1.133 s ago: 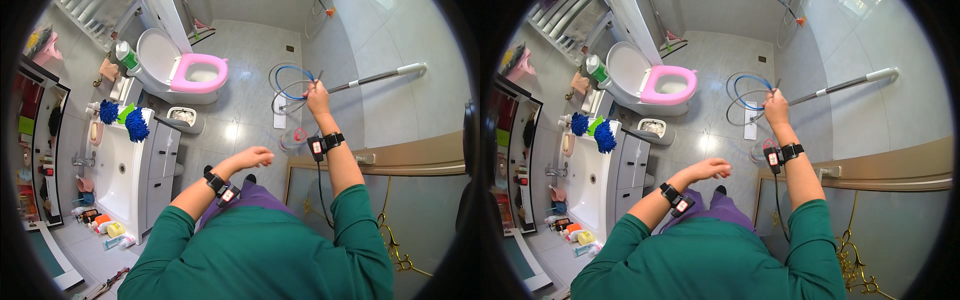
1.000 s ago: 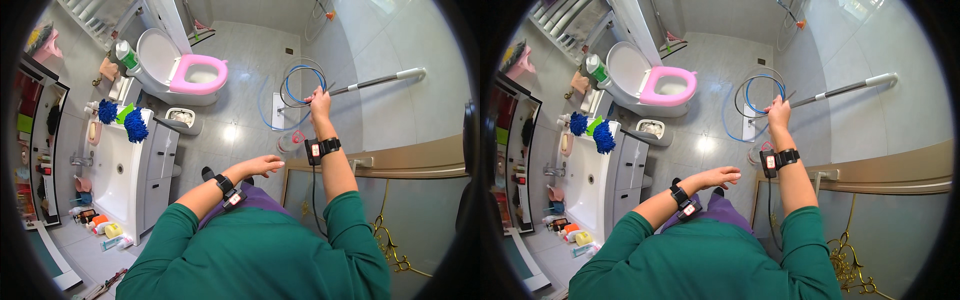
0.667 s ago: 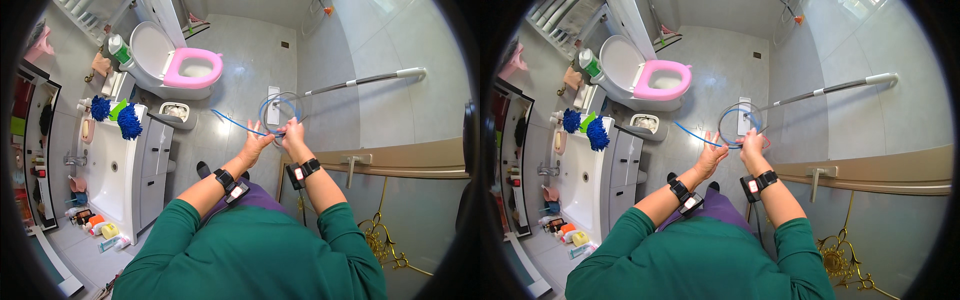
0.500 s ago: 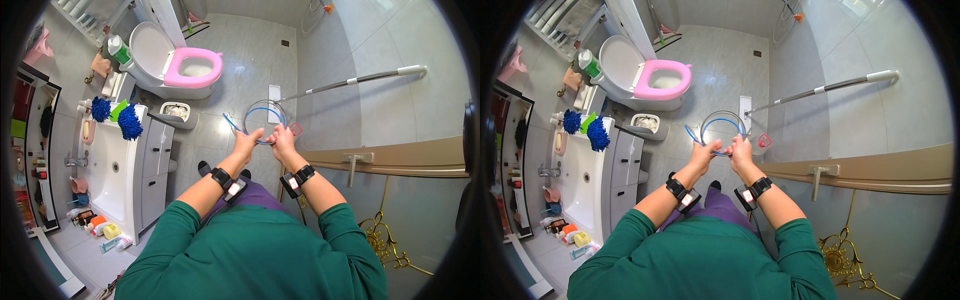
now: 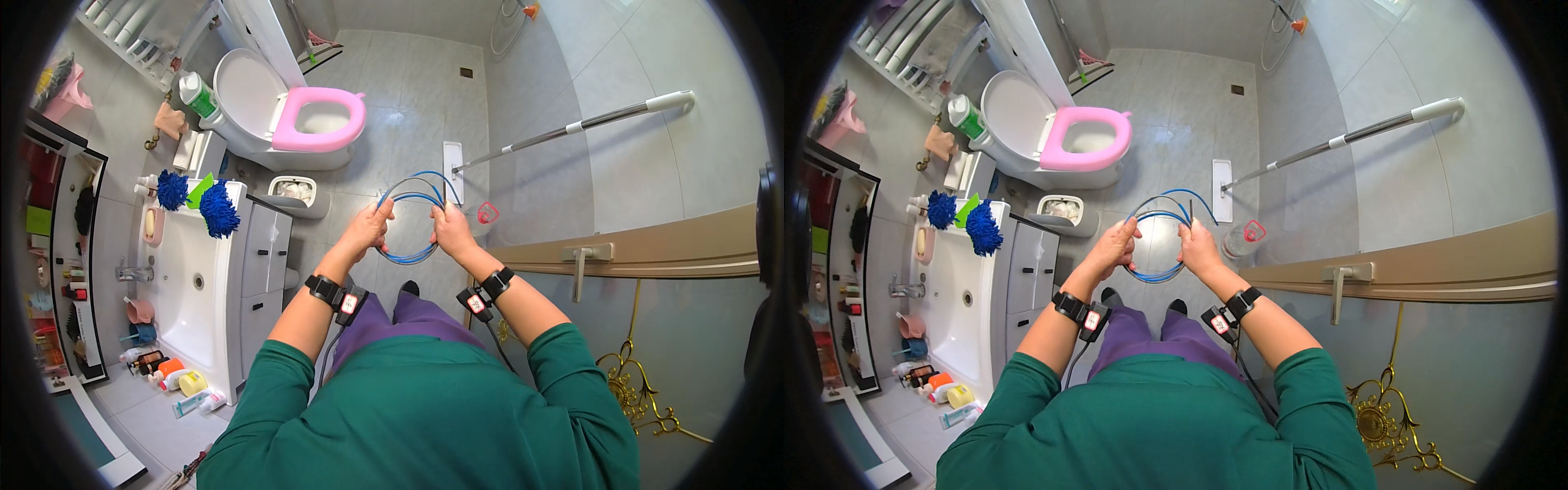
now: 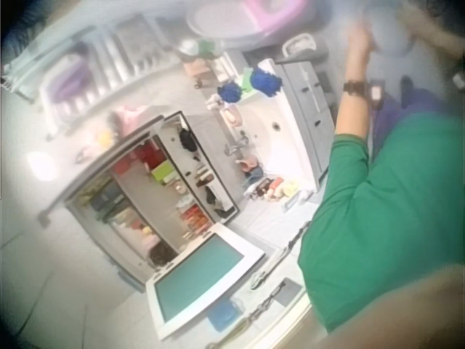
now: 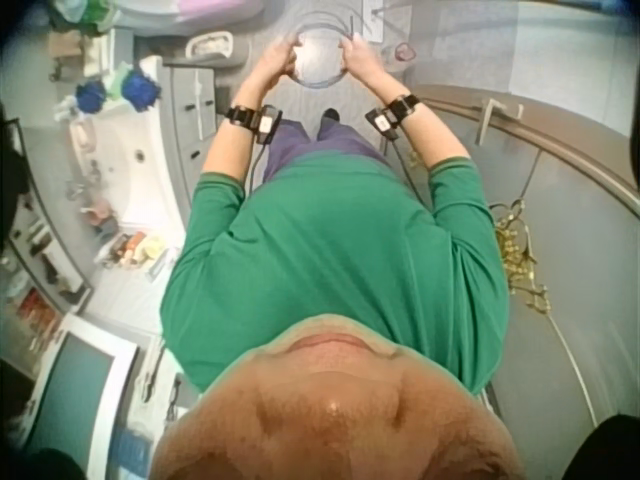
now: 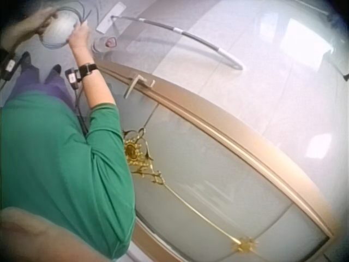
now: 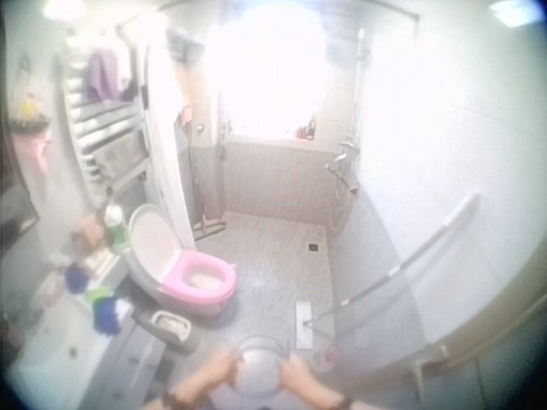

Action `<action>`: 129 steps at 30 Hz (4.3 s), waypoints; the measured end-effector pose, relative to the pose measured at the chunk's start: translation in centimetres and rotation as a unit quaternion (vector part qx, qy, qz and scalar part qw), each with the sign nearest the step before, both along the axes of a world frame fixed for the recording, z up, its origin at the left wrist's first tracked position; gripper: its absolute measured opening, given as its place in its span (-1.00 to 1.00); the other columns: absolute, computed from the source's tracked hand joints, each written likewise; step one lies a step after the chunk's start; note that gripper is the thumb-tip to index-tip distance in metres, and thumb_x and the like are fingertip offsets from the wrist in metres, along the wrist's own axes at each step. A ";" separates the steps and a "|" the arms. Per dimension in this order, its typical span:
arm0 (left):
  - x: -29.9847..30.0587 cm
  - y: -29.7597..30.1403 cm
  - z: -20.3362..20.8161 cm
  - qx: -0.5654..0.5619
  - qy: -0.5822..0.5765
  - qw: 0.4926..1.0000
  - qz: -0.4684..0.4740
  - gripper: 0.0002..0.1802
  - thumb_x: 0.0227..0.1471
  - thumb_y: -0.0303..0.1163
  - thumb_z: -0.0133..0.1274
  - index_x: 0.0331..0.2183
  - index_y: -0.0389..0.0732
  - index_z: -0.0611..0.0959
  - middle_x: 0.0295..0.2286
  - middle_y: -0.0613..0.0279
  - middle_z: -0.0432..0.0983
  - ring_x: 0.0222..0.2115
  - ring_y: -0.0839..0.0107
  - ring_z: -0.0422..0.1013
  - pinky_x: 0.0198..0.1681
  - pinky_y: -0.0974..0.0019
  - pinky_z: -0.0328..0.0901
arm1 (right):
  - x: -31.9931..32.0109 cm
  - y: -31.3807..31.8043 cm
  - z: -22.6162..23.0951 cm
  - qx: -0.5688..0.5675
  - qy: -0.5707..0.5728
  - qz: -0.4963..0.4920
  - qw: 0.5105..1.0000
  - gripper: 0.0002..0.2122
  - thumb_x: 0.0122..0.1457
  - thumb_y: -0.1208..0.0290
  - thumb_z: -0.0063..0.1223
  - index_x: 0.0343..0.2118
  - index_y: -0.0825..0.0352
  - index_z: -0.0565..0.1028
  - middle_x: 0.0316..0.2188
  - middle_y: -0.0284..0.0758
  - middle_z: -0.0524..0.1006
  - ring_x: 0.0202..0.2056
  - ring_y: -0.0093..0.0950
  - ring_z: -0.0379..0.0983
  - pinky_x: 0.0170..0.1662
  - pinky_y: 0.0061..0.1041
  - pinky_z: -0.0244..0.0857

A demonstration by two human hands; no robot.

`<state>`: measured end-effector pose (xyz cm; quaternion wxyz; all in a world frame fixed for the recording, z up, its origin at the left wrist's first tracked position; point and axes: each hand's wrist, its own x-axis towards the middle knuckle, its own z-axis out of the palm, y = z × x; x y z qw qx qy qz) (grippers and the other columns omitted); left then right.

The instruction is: The person uses a flexible drain snake to clear a clogged bathroom sink drain. They insert the snake into the drain, push it through, and then pull it out. The person then coils the snake and places it back in a drawer.

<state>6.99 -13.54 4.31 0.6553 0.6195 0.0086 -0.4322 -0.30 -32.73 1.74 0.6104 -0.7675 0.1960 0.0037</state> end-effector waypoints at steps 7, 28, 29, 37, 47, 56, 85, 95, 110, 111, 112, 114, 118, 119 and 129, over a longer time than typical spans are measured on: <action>-0.8 1.0 0.7 0.016 -0.043 0.999 -0.009 -0.55 0.16 0.04 -0.13 -0.57 -0.09 0.32 -0.75 0.49 0.08 -0.79 0.63 0.06 -0.70 0.38 0.27 | -0.3 -0.3 -0.4 -0.442 -0.233 0.043 0.865 -0.84 0.09 0.41 0.00 -0.37 0.42 0.40 0.12 -0.03 0.18 0.20 -0.13 0.01 0.15 -0.18 0.00; -0.5 3.8 3.7 0.023 0.102 0.986 -0.129 -0.37 0.15 0.24 -0.38 -0.71 -0.03 0.14 -0.80 0.48 -0.07 -0.83 0.60 -0.16 -0.59 0.35 0.22 | -1.3 -0.6 2.2 -0.446 -0.258 0.172 0.840 -0.78 -0.02 0.27 0.08 -0.50 0.35 0.47 0.23 -0.10 0.05 0.26 -0.01 -0.19 0.19 -0.01 -0.22; -0.7 3.8 3.9 0.028 0.106 0.985 -0.132 -0.35 0.14 0.27 -0.41 -0.72 -0.03 0.14 -0.80 0.48 -0.08 -0.83 0.60 -0.17 -0.58 0.35 0.22 | -1.2 -0.6 2.4 -0.433 -0.261 0.181 0.844 -0.78 -0.03 0.27 0.08 -0.50 0.35 0.47 0.23 -0.09 0.05 0.26 -0.01 -0.19 0.19 -0.01 -0.22; -0.6 4.9 3.0 -0.061 0.200 0.969 -0.135 -0.31 0.16 0.24 -0.47 -0.79 -0.04 0.15 -0.84 0.46 -0.07 -0.88 0.61 -0.17 -0.50 0.32 0.29 | -1.5 -0.1 2.3 -0.455 -0.267 0.182 0.830 -0.79 -0.04 0.27 0.09 -0.51 0.35 0.47 0.25 -0.10 0.03 0.27 -0.01 -0.20 0.19 -0.01 -0.21; -1.5 6.8 1.1 -0.179 0.303 0.924 -0.150 -0.30 0.20 0.17 -0.48 -0.84 -0.02 0.14 -0.87 0.47 -0.07 -0.89 0.61 -0.16 -0.55 0.33 0.23 | -1.8 -0.2 1.9 -0.361 -0.263 0.282 0.849 -0.80 0.00 0.35 0.05 -0.36 0.34 0.41 0.12 -0.07 0.22 0.15 -0.09 0.09 0.13 -0.06 -0.03; -2.3 4.9 1.2 -0.129 0.193 0.968 0.097 -0.37 0.17 0.15 -0.30 -0.79 0.01 0.12 -0.86 0.49 -0.12 -0.88 0.58 -0.19 -0.61 0.34 0.16 | -1.5 2.6 -0.3 0.076 -0.081 0.106 0.988 -0.85 0.22 0.37 -0.11 -0.32 0.36 0.32 -0.68 -0.36 0.38 -0.69 -0.49 0.36 -0.60 -0.45 0.26; 0.5 0.4 5.2 0.203 -0.203 0.910 -0.299 -0.69 -0.07 -0.27 0.18 -0.55 -0.35 0.55 -0.73 0.18 0.43 -0.81 0.45 0.34 -0.74 0.37 0.27 | 0.7 3.7 4.1 0.028 -0.096 0.239 0.966 -0.82 0.18 0.37 0.00 -0.30 0.40 0.47 -0.51 -0.33 0.53 -0.47 -0.65 0.39 -0.37 -0.60 0.30; -0.3 2.1 2.1 0.264 -0.224 0.905 -0.247 -0.65 -0.02 -0.19 0.07 -0.54 -0.33 0.59 -0.67 0.23 0.44 -0.76 0.46 0.33 -0.74 0.36 0.25 | 0.8 1.8 3.2 -0.064 -0.082 0.334 0.937 -0.67 0.09 0.21 0.10 -0.20 0.33 0.37 -0.64 -0.32 0.40 -0.58 -0.64 0.30 -0.49 -0.53 0.21; -0.4 4.4 1.0 0.412 -0.516 0.717 -0.222 -0.63 0.01 -0.20 -0.03 -0.58 -0.32 0.60 -0.54 -0.17 0.50 -0.45 -0.10 0.46 -0.35 -0.02 0.34 | -0.1 -1.1 2.7 0.433 0.277 0.152 0.844 -0.85 0.15 0.38 0.03 -0.31 0.36 0.43 -0.58 -0.38 0.45 -0.64 -0.63 0.31 -0.61 -0.66 0.22; -0.3 4.5 0.8 0.433 -0.523 0.702 -0.215 -0.61 0.02 -0.19 -0.03 -0.59 -0.32 0.59 -0.55 -0.17 0.50 -0.45 -0.09 0.45 -0.35 -0.03 0.34 | -0.4 -0.7 2.6 0.486 0.272 0.131 0.820 -0.85 0.17 0.40 -0.01 -0.29 0.38 0.42 -0.55 -0.36 0.46 -0.62 -0.60 0.34 -0.58 -0.64 0.28; -0.1 4.7 0.5 0.442 -0.519 0.700 -0.212 -0.61 0.02 -0.19 -0.04 -0.59 -0.32 0.59 -0.55 -0.17 0.50 -0.45 -0.08 0.46 -0.35 -0.02 0.35 | -0.6 -0.3 2.5 0.541 0.276 0.099 0.789 -0.85 0.19 0.42 -0.05 -0.26 0.39 0.41 -0.53 -0.33 0.47 -0.61 -0.58 0.37 -0.56 -0.62 0.35; 0.5 4.7 0.0 0.470 -0.515 0.688 -0.203 -0.61 0.04 -0.19 -0.06 -0.58 -0.32 0.58 -0.55 -0.18 0.51 -0.45 -0.07 0.47 -0.37 0.00 0.36 | -0.8 -0.2 2.4 0.534 0.267 0.128 0.792 -0.83 0.23 0.43 -0.14 -0.23 0.41 0.40 -0.49 -0.25 0.49 -0.54 -0.49 0.45 -0.45 -0.52 0.45; 0.6 4.7 -0.5 0.445 -0.554 0.680 -0.181 -0.65 0.09 -0.18 -0.10 -0.52 -0.28 0.50 -0.56 -0.13 0.50 -0.48 -0.05 0.46 -0.42 0.01 0.36 | -0.9 -0.8 2.4 0.514 0.268 0.170 0.797 -0.80 0.26 0.36 -0.15 -0.24 0.40 0.41 -0.43 -0.20 0.52 -0.45 -0.41 0.51 -0.39 -0.47 0.47; 0.6 4.6 -0.5 0.433 -0.572 0.675 -0.169 -0.66 0.10 -0.18 -0.10 -0.51 -0.27 0.48 -0.56 -0.11 0.49 -0.49 -0.05 0.46 -0.43 0.01 0.35 | -1.0 -1.1 2.4 0.532 0.257 0.197 0.783 -0.79 0.26 0.35 -0.15 -0.24 0.40 0.42 -0.39 -0.20 0.53 -0.38 -0.41 0.51 -0.35 -0.46 0.46; 1.4 2.4 0.7 0.389 -0.604 0.691 -0.078 -0.70 0.10 -0.20 -0.07 -0.48 -0.26 0.43 -0.56 -0.10 0.47 -0.52 -0.08 0.43 -0.46 0.00 0.32 | -2.6 2.8 3.2 0.679 0.096 0.189 0.703 -0.51 0.07 0.10 0.12 0.02 0.20 0.31 0.02 -0.31 0.38 0.07 -0.36 0.26 0.11 -0.25 0.12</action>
